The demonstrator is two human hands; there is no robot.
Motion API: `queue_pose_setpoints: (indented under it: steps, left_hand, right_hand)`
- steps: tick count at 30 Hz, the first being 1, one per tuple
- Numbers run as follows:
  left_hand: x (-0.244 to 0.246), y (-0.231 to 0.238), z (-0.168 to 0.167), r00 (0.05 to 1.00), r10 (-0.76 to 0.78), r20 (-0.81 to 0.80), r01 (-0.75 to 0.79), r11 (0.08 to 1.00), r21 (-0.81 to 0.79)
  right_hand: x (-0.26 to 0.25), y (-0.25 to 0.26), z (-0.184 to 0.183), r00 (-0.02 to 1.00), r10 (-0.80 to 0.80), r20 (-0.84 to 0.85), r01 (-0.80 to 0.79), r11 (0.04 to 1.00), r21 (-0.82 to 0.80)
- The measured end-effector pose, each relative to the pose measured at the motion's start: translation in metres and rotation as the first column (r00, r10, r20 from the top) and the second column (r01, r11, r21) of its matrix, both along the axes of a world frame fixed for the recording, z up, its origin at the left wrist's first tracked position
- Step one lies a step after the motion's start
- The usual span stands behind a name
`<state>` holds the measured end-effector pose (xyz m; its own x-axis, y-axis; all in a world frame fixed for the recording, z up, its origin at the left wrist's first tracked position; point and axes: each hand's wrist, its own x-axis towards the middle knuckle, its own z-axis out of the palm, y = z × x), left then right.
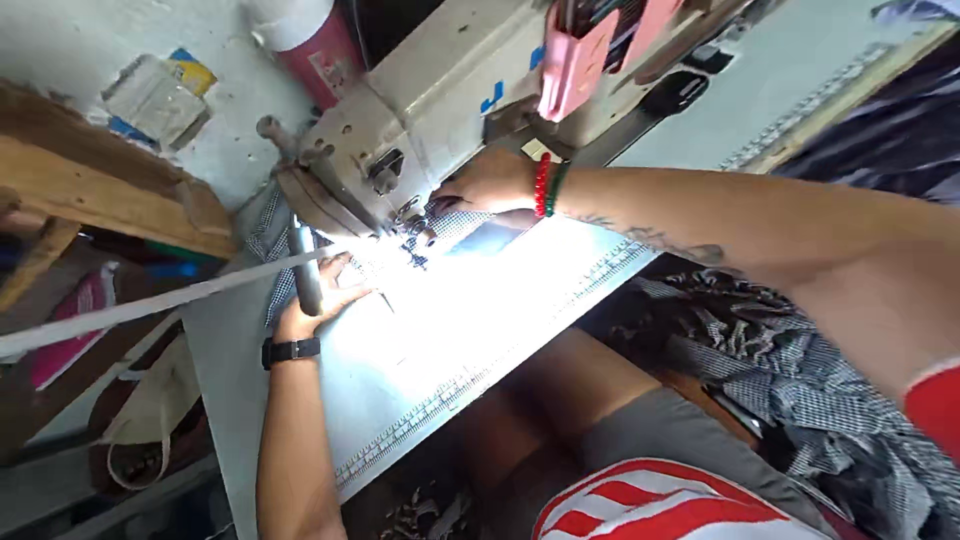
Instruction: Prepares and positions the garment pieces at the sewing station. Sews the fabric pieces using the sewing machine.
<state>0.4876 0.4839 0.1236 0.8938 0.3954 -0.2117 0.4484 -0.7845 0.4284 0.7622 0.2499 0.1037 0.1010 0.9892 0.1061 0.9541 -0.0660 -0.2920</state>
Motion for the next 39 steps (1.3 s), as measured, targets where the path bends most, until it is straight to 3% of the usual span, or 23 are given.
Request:
queue_pose_setpoints:
  steps: [2, 5, 8, 11, 13, 16, 21, 24, 27, 29, 31, 34, 36, 38, 39]
  left_hand:
    - [0.011, 0.008, 0.005, 0.996, 0.083, 0.036, -0.083, 0.996, -0.025]
    - [0.032, -0.020, 0.012, 0.952, 0.272, 0.143, -0.293, 0.943, 0.160]
    - [0.063, -0.046, -0.004, 0.934, 0.272, 0.234, -0.317, 0.931, 0.183]
    - [0.064, -0.050, -0.009, 0.904, 0.406, 0.136, -0.407, 0.913, -0.019]
    - [0.067, -0.056, -0.003, 0.888, 0.447, 0.105, -0.454, 0.890, 0.051]
    - [0.074, -0.060, -0.001, 0.865, 0.488, 0.122, -0.500, 0.860, 0.105]
    - [0.080, -0.061, 0.002, 0.853, 0.511, 0.100, -0.520, 0.848, 0.099]
    - [0.070, -0.043, 0.009, 0.902, 0.431, 0.024, -0.427, 0.881, 0.204]
    - [0.014, 0.002, -0.007, 0.952, 0.292, 0.093, -0.306, 0.888, 0.343]
    - [-0.036, -0.027, 0.008, 0.972, 0.233, -0.009, -0.215, 0.913, 0.346]
    - [-0.088, -0.082, 0.023, 0.981, 0.100, -0.164, -0.052, 0.960, 0.275]
    - [-0.160, -0.168, 0.037, 0.949, -0.173, -0.263, 0.189, 0.981, 0.037]
    - [-0.192, -0.202, 0.048, 0.899, -0.337, -0.279, 0.289, 0.936, -0.202]
    - [-0.209, -0.215, 0.059, 0.944, -0.293, -0.154, 0.236, 0.922, -0.306]
    - [-0.212, -0.214, 0.061, 0.989, -0.146, -0.031, 0.133, 0.957, -0.259]
  right_hand:
    - [0.007, 0.009, 0.003, 1.000, -0.012, -0.026, 0.012, 1.000, -0.003]
    - [-0.002, 0.013, 0.016, 0.986, -0.167, 0.014, 0.166, 0.984, 0.060]
    - [-0.028, -0.005, 0.036, 0.960, -0.276, 0.037, 0.263, 0.942, 0.209]
    - [-0.053, -0.025, 0.037, 0.981, -0.172, 0.086, 0.164, 0.982, 0.093]
    - [-0.065, -0.028, 0.022, 0.997, -0.052, 0.065, 0.052, 0.999, 0.003]
    - [-0.067, 0.000, 0.011, 0.998, -0.018, 0.057, 0.022, 0.997, -0.076]
    - [-0.070, 0.035, 0.034, 0.983, 0.110, -0.149, -0.140, 0.967, -0.211]
    - [-0.057, 0.017, 0.040, 0.989, 0.141, -0.043, -0.147, 0.952, -0.269]
    - [-0.047, -0.030, 0.025, 0.990, 0.122, 0.073, -0.109, 0.981, -0.158]
    - [-0.066, -0.056, 0.027, 0.993, 0.090, 0.071, -0.082, 0.990, -0.117]
    - [-0.095, -0.066, 0.024, 0.964, 0.244, 0.108, -0.252, 0.965, 0.067]
    - [-0.148, -0.031, 0.022, 0.911, 0.391, 0.132, -0.412, 0.841, 0.351]
    - [-0.176, 0.004, 0.036, 0.907, 0.409, 0.099, -0.415, 0.829, 0.375]
    - [-0.193, 0.044, 0.038, 0.915, 0.401, 0.035, -0.390, 0.861, 0.327]
    - [-0.200, 0.060, 0.033, 0.922, 0.388, 0.007, -0.371, 0.875, 0.310]
